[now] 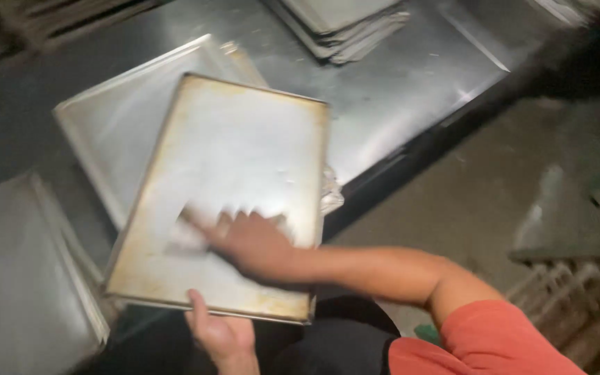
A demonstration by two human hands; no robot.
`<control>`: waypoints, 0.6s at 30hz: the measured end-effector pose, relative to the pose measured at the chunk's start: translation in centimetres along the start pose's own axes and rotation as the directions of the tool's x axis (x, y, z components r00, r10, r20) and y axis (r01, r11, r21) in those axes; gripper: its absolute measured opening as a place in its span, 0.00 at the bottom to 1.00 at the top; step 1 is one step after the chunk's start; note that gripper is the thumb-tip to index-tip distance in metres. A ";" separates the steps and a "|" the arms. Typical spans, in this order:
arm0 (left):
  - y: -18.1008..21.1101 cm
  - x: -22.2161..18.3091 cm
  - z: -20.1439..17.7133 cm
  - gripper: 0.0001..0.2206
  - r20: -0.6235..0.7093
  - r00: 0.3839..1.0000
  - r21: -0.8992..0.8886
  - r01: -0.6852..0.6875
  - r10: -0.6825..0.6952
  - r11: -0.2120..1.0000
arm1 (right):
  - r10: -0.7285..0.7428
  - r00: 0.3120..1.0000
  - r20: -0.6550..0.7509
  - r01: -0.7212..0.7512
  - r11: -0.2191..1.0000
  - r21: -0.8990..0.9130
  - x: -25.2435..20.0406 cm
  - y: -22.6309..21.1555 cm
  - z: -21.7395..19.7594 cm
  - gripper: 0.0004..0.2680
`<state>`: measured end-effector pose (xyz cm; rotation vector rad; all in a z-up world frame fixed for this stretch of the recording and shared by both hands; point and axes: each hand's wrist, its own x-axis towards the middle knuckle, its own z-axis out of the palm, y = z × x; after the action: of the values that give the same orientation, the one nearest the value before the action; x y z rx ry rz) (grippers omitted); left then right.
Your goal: The recorder uses a cloth to wipe down and clean metal baking trays on a stainless steel work table.
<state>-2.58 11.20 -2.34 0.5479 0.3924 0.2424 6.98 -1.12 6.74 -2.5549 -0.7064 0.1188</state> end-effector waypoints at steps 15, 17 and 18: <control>-3.0 -2.8 -4.0 0.27 0.123 0.971 0.178 0.181 -0.204 0.967 | -0.210 0.818 0.536 0.268 0.963 -0.033 3.7 -2.6 -3.0 0.19; -2.6 -4.2 -2.6 0.28 0.070 0.979 0.192 0.173 -0.189 0.966 | -0.176 0.935 0.307 0.233 0.960 -0.158 13.3 8.4 1.9 0.13; -2.7 -4.6 -1.7 0.29 0.039 0.984 0.199 0.164 -0.175 0.966 | -0.150 0.988 0.038 0.154 0.947 -0.283 18.0 14.2 2.6 0.09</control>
<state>-7.06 8.23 -3.76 0.7084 0.4087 0.0228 28.49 -1.58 -1.45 -2.7595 -0.9875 -0.0159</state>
